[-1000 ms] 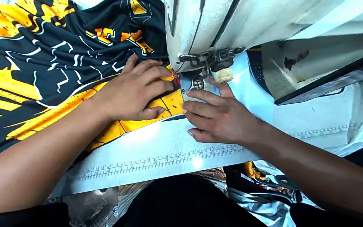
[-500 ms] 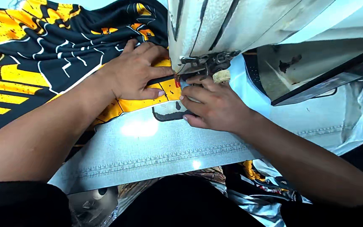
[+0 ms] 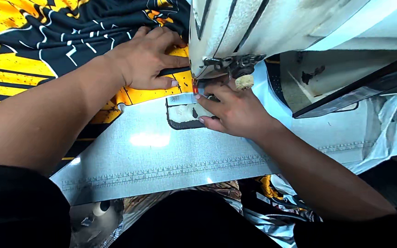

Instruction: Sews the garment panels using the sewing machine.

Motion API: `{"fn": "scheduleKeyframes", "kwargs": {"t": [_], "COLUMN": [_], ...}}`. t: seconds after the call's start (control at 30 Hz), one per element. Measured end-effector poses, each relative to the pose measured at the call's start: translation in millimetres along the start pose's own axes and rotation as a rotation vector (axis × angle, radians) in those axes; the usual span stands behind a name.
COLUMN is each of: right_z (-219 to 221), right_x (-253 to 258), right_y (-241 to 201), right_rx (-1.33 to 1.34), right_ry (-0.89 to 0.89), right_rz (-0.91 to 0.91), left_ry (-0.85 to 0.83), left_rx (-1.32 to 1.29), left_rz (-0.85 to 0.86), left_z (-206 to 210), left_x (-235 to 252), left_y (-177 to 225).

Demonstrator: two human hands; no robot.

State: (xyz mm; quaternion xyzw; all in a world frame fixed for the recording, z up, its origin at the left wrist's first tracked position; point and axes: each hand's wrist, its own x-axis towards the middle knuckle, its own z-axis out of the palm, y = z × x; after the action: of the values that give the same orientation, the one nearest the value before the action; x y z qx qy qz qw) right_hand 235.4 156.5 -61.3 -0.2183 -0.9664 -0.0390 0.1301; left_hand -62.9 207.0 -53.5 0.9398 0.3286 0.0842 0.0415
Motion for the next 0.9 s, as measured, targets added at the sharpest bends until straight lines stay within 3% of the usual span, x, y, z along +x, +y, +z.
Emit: {"fn": "scheduleKeyframes", "kwargs": {"t": [0.13, 0.27, 0.33, 0.4, 0.47, 0.77, 0.83, 0.9], "right_z": [-43, -83, -86, -89, -88, -60, -64, -78], "right_x": [-32, -142, -191, -219, -230, -237, -240, -239], "right_y": [-20, 4, 34, 59, 74, 79, 85, 80], "right_rx": [0.045, -0.147, -0.198, -0.121, -0.141, -0.193, -0.181, -0.156], "right_ry": [0.216, 0.56, 0.574, 0.444, 0.328, 0.295, 0.348, 0.425], "right_rz": [0.071, 0.453, 0.744, 0.914, 0.868, 0.811, 0.784, 0.891], "left_ry": [-0.029, 0.107, 0.225, 0.279, 0.226, 0.156, 0.158, 0.164], "left_rx": [0.045, 0.017, -0.118, -0.228, -0.214, -0.086, -0.075, -0.069], "left_rz": [-0.014, 0.012, 0.016, 0.013, -0.007, -0.044, -0.046, -0.052], "left_z": [-4, -5, 0, 9, 14, 13, 13, 13], "left_x": [2, -2, -4, -3, -2, -3, -3, -2], "left_y": [-7, 7, 23, 32, 31, 30, 31, 30]}}
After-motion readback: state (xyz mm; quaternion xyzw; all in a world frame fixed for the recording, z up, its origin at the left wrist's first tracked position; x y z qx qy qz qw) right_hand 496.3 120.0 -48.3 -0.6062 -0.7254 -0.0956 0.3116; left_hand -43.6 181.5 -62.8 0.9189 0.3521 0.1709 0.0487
